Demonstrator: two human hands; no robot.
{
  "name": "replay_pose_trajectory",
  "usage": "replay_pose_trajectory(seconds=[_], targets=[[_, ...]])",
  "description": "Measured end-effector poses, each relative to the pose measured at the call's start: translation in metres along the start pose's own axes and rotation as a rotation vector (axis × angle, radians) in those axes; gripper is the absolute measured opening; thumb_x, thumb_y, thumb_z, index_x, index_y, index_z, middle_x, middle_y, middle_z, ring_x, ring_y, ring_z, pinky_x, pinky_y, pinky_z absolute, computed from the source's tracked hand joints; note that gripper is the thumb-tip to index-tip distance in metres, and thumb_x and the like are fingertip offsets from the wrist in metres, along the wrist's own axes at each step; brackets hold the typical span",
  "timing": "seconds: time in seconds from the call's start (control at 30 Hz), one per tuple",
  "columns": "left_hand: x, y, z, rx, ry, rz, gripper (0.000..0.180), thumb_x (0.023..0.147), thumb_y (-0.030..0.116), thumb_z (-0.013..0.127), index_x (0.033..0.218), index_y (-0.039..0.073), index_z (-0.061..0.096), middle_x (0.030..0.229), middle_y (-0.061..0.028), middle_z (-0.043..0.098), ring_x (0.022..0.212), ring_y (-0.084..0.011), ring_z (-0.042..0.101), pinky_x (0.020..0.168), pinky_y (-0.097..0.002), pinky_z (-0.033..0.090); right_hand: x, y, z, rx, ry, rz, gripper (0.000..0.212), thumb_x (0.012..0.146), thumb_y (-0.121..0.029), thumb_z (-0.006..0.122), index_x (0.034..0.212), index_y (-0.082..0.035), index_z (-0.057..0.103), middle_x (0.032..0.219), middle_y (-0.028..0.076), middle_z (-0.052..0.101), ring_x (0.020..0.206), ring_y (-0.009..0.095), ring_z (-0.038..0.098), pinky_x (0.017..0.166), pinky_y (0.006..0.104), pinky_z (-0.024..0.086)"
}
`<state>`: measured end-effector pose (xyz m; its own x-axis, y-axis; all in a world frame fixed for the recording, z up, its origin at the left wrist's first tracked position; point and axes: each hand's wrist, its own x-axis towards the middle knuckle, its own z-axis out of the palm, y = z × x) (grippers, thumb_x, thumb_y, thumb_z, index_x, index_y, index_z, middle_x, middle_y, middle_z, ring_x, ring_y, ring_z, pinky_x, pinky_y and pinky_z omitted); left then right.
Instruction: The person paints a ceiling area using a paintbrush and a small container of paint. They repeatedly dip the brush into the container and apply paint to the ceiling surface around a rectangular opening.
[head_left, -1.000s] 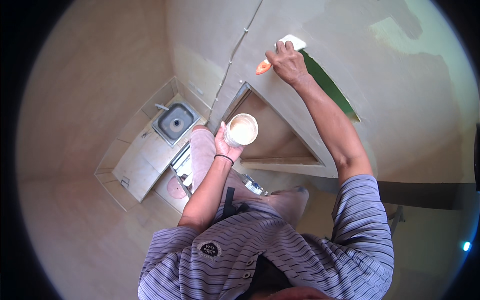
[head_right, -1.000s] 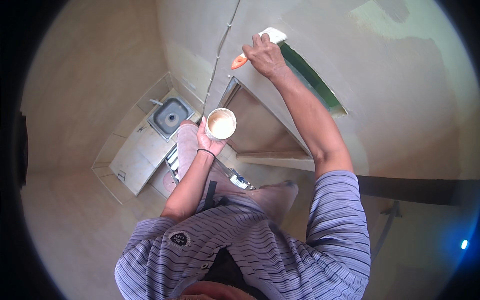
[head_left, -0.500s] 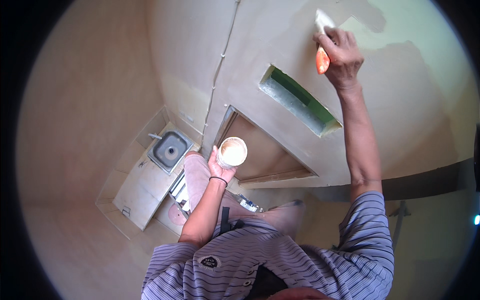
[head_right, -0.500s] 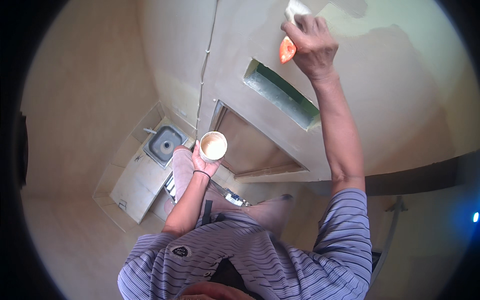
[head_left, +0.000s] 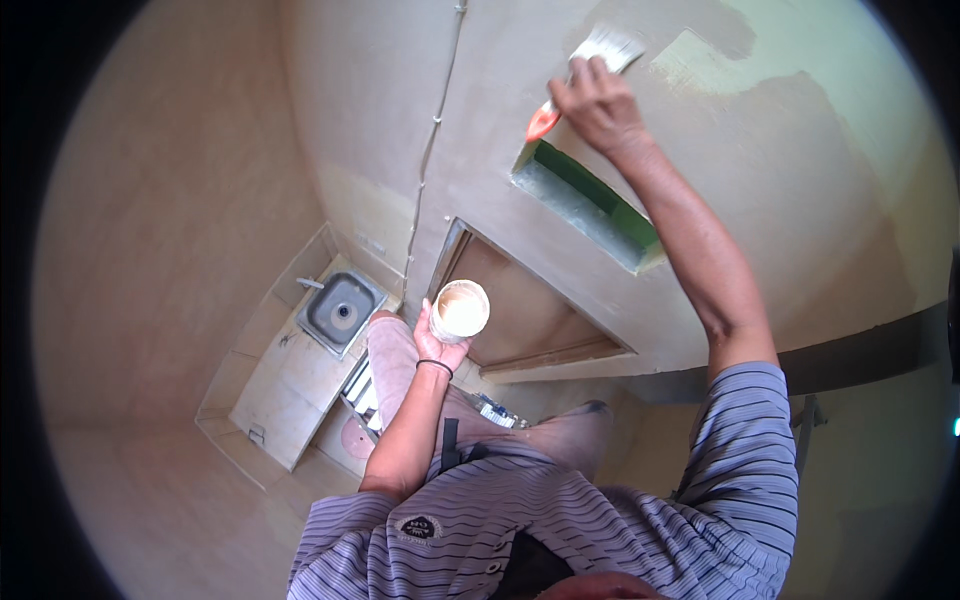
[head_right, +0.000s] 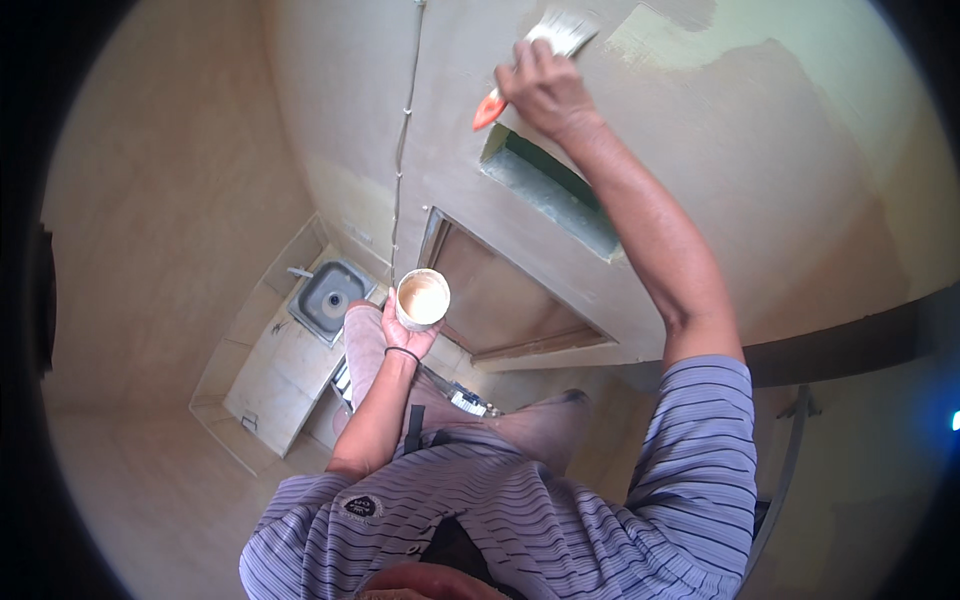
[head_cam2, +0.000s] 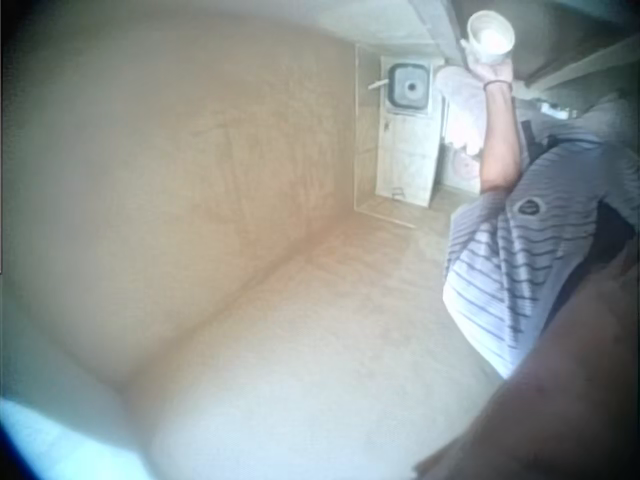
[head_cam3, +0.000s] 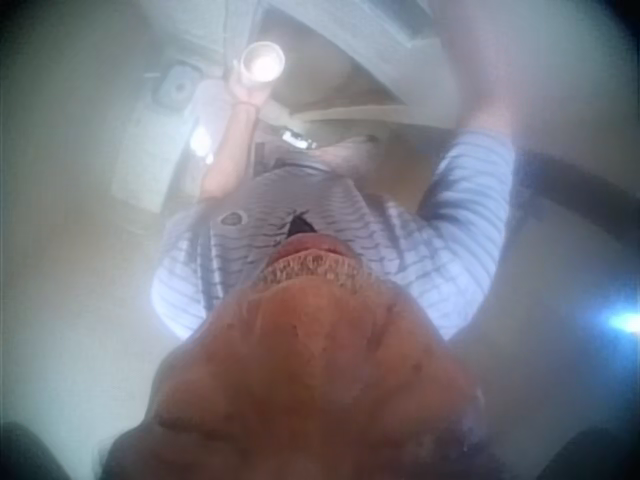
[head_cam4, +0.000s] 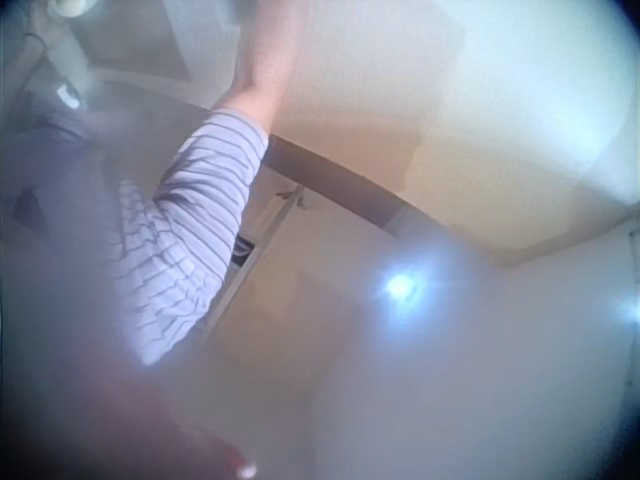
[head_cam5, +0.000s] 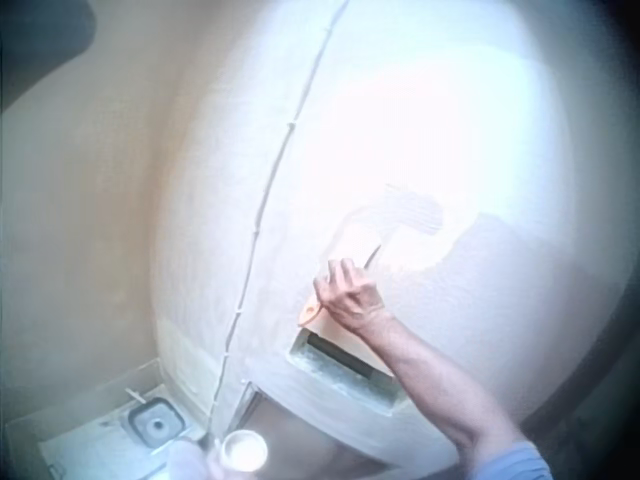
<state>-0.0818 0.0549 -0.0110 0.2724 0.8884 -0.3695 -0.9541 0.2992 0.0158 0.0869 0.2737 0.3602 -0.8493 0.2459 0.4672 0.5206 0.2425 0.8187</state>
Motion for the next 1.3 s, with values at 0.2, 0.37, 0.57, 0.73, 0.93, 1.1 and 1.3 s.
replay_pose_trajectory(seconds=[0.2,0.37,0.57,0.73,0.93,1.1,1.3], targets=[[0.001,0.002,-0.005,-0.013,0.032,0.003,0.063,0.085,0.063,0.064,0.128,0.017,0.061,0.124,-0.0072,0.066,0.112,-0.0288,0.062,0.083,-0.0446,0.051,-0.044,-0.071,0.001,0.317,-0.085,0.024,0.004,0.073,-0.016,0.066,0.073,-0.015,0.063,0.083,0.006,0.056,0.083,0.024,0.060,0.054,0.0316,0.053],[0.002,-0.001,-0.004,-0.013,-0.014,-0.037,0.063,0.086,0.063,0.064,0.128,0.017,0.060,0.124,-0.0077,0.066,0.111,-0.0289,0.062,0.083,-0.0449,0.051,-0.030,0.034,-0.027,0.433,0.184,0.374,0.008,0.080,-0.014,0.070,0.085,-0.020,0.071,0.080,-0.001,0.065,0.077,0.021,0.065,0.060,0.0348,0.055],[0.007,-0.006,-0.005,0.005,0.037,-0.027,0.063,0.086,0.063,0.064,0.128,0.017,0.060,0.124,-0.0080,0.066,0.111,-0.0286,0.062,0.085,-0.0456,0.052,-0.022,0.149,-0.100,0.477,0.354,0.666,0.007,0.084,-0.008,0.078,0.091,-0.010,0.077,0.087,-0.003,0.076,0.082,0.008,0.071,0.079,0.0237,0.055],[0.003,-0.001,-0.005,-0.040,-0.032,-0.052,0.064,0.088,0.058,0.065,0.131,0.011,0.060,0.132,-0.0107,0.062,0.122,-0.0305,0.058,0.104,-0.0495,0.046,-0.020,0.154,-0.125,0.044,0.285,0.340,0.012,0.079,-0.013,0.077,0.089,-0.020,0.075,0.091,-0.002,0.071,0.083,0.017,0.069,0.073,0.0278,0.055],[0.003,-0.001,-0.002,0.006,-0.003,-0.030,0.064,0.085,0.062,0.065,0.129,0.015,0.060,0.127,-0.0082,0.064,0.115,-0.0286,0.061,0.090,-0.0454,0.048,-0.051,0.084,-0.059,-0.159,0.009,0.032,0.009,0.076,-0.014,0.066,0.077,-0.016,0.057,0.082,0.002,0.053,0.078,0.019,0.057,0.060,0.0314,0.051],[-0.001,-0.001,0.004,0.036,0.012,-0.023,0.064,0.084,0.065,0.065,0.127,0.018,0.061,0.123,-0.0064,0.066,0.110,-0.0277,0.062,0.081,-0.0432,0.049,-0.073,0.017,-0.046,-0.018,-0.141,0.006,0.011,0.072,-0.013,0.067,0.074,-0.017,0.058,0.080,0.002,0.053,0.076,0.019,0.058,0.060,0.0274,0.051],[-0.001,-0.001,0.001,0.055,-0.003,-0.017,0.064,0.085,0.066,0.063,0.128,0.019,0.061,0.124,-0.0055,0.066,0.110,-0.0269,0.062,0.081,-0.0425,0.049,-0.046,0.057,-0.069,0.465,0.251,0.307,0.017,0.073,-0.003,0.073,0.086,-0.015,0.070,0.089,0.001,0.069,0.083,0.017,0.068,0.068,0.0283,0.056]])
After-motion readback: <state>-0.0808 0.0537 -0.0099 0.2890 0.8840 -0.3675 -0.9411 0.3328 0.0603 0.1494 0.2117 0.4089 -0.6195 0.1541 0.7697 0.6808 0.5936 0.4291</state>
